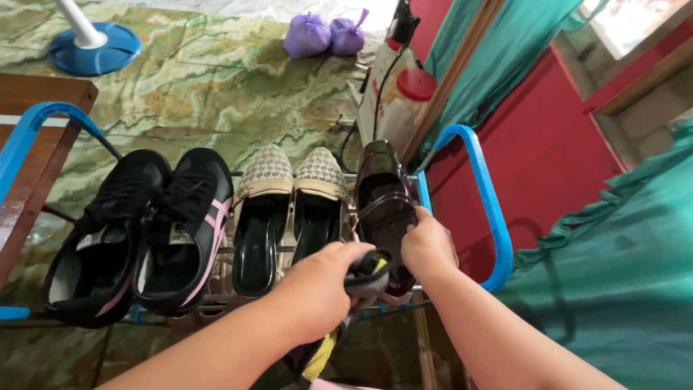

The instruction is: Cleaning a pair of black patent leather shoes with a cloth.

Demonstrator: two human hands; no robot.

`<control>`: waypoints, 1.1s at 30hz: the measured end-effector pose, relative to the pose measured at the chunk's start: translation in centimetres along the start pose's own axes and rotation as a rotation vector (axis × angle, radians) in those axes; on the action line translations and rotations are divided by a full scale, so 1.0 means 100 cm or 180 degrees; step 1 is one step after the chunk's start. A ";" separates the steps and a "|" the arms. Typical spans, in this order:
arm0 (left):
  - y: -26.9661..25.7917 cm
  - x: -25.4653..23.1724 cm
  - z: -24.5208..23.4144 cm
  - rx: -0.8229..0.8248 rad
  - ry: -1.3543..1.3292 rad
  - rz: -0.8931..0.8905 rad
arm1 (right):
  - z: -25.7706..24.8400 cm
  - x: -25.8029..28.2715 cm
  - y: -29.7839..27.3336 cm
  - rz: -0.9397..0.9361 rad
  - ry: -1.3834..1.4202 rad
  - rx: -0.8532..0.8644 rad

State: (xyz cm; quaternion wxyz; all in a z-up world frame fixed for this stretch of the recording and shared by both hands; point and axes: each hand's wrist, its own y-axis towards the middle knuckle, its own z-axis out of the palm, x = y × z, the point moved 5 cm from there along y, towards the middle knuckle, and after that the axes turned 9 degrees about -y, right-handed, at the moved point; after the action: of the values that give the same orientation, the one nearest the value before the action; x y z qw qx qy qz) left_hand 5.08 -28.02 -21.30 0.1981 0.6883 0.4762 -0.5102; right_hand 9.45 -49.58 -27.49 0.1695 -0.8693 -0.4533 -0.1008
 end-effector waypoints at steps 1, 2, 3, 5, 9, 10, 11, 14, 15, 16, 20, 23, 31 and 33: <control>0.002 0.001 0.003 -0.0024 0.0009 -0.0028 | -0.002 0.004 -0.002 -0.0025 0.0008 0.0027; 0.004 0.003 0.006 0.0044 0.0072 -0.0109 | 0.000 0.007 -0.006 0.0041 -0.0110 0.0245; 0.007 0.006 0.010 0.0107 0.0127 -0.0189 | 0.001 0.010 -0.009 0.0100 -0.0239 0.0460; 0.008 0.011 0.013 0.0063 0.0104 -0.0266 | 0.024 -0.003 0.011 0.0136 -0.0212 0.0535; 0.007 0.022 0.015 0.0138 0.0228 -0.0576 | 0.046 -0.018 0.029 0.0070 -0.0296 0.0521; 0.007 0.024 0.015 0.0117 0.0234 -0.0577 | 0.049 -0.018 0.033 0.0050 -0.0290 0.0519; 0.007 0.027 0.015 0.0149 0.0294 -0.0644 | 0.054 -0.021 0.036 0.0097 -0.0269 0.0632; 0.007 0.030 0.015 0.0178 0.0317 -0.0740 | 0.049 -0.016 0.030 0.0273 -0.0281 0.0782; 0.008 0.030 0.013 0.0167 0.0280 -0.0759 | 0.044 -0.010 0.027 0.0396 -0.0313 0.0807; 0.007 0.025 0.007 0.0158 0.0278 -0.0753 | 0.044 -0.003 0.025 0.0388 -0.0314 0.0800; 0.000 0.019 -0.019 0.0063 0.0183 -0.0918 | 0.020 0.053 0.002 0.0046 -0.0503 -0.0171; -0.006 0.024 -0.056 -0.0363 -0.0093 -0.0845 | -0.001 0.125 -0.034 -0.0458 -0.0196 -0.0298; -0.082 0.058 -0.237 -0.1566 -0.1375 -0.0748 | 0.031 0.316 -0.123 -0.2286 0.1353 0.0117; -0.106 0.091 -0.294 -0.2029 -0.1569 -0.0442 | 0.053 0.373 -0.160 -0.2501 0.2150 0.1423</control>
State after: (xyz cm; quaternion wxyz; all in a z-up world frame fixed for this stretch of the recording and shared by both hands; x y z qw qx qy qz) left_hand 11.33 3.35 -15.36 0.4747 0.4157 0.5940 -0.4989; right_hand 17.64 -10.92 -16.87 0.4349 -0.4976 -0.6738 -0.3306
